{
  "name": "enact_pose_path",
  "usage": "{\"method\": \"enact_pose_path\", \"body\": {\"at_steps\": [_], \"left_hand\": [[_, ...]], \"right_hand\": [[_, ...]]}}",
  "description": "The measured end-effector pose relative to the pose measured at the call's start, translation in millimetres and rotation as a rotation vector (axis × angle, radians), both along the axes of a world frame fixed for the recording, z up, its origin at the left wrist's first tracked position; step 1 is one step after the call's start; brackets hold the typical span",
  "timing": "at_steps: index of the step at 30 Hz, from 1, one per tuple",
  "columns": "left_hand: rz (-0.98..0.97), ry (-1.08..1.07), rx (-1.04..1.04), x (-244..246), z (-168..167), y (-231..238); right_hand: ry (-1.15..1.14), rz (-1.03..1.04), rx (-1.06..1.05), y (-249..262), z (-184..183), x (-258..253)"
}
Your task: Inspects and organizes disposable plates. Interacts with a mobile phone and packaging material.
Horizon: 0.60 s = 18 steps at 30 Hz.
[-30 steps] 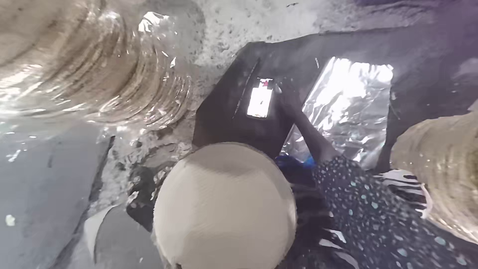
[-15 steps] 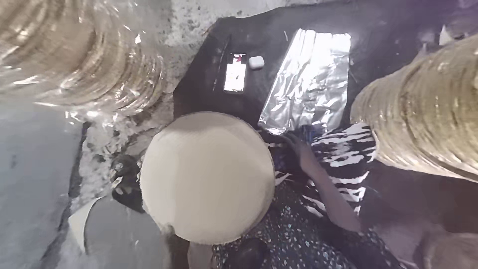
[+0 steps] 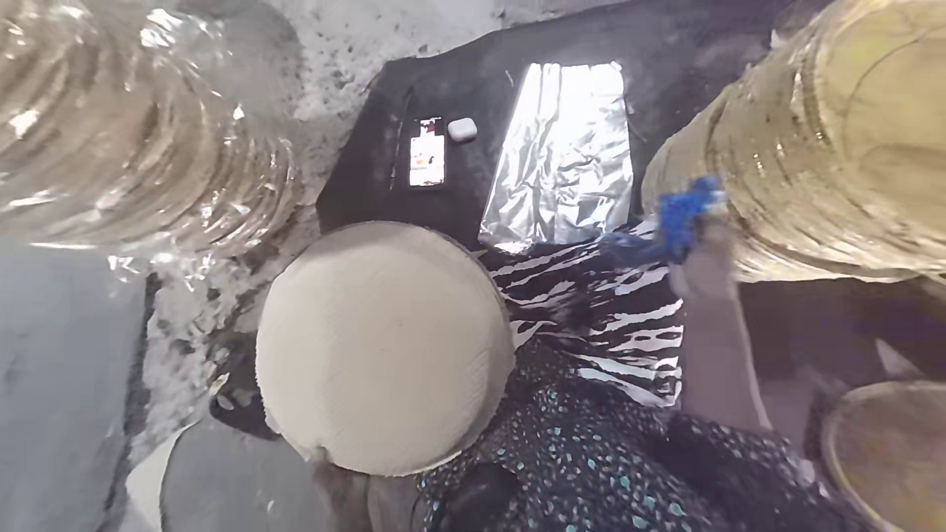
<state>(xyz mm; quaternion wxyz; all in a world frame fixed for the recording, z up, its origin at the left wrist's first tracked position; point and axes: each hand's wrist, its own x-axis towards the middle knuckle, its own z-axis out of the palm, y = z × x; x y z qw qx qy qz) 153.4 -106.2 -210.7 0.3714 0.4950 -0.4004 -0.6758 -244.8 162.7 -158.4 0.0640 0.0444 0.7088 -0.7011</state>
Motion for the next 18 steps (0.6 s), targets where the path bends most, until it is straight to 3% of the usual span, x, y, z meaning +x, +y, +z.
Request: {"method": "enact_pose_path", "body": {"at_steps": [2,6,11,13,15,18], "left_hand": [[-0.037,-0.006,-0.025,-2.3,8.8,3.2],[-0.092,-0.038,0.007,-9.8,18.9,0.7],[-0.018,-0.11,0.057,-25.3,37.8,5.2],[0.0,-0.083,0.039,-13.6,25.7,0.8],[0.018,-0.1,0.018,-2.5,17.5,-4.0],[0.018,-0.19,-0.053,17.8,15.5,-14.1]], "right_hand": [[0.088,-0.12,-0.12,31.8,15.8,9.5],[0.298,-0.202,-0.099,102.9,21.3,26.4],[0.235,-0.113,0.676,138.6,-33.1,28.3],[0.167,0.027,0.903,135.9,-47.5,28.0],[0.108,0.159,1.027,128.6,-49.2,28.1],[0.239,0.094,1.044,105.1,-42.5,24.2]]}}
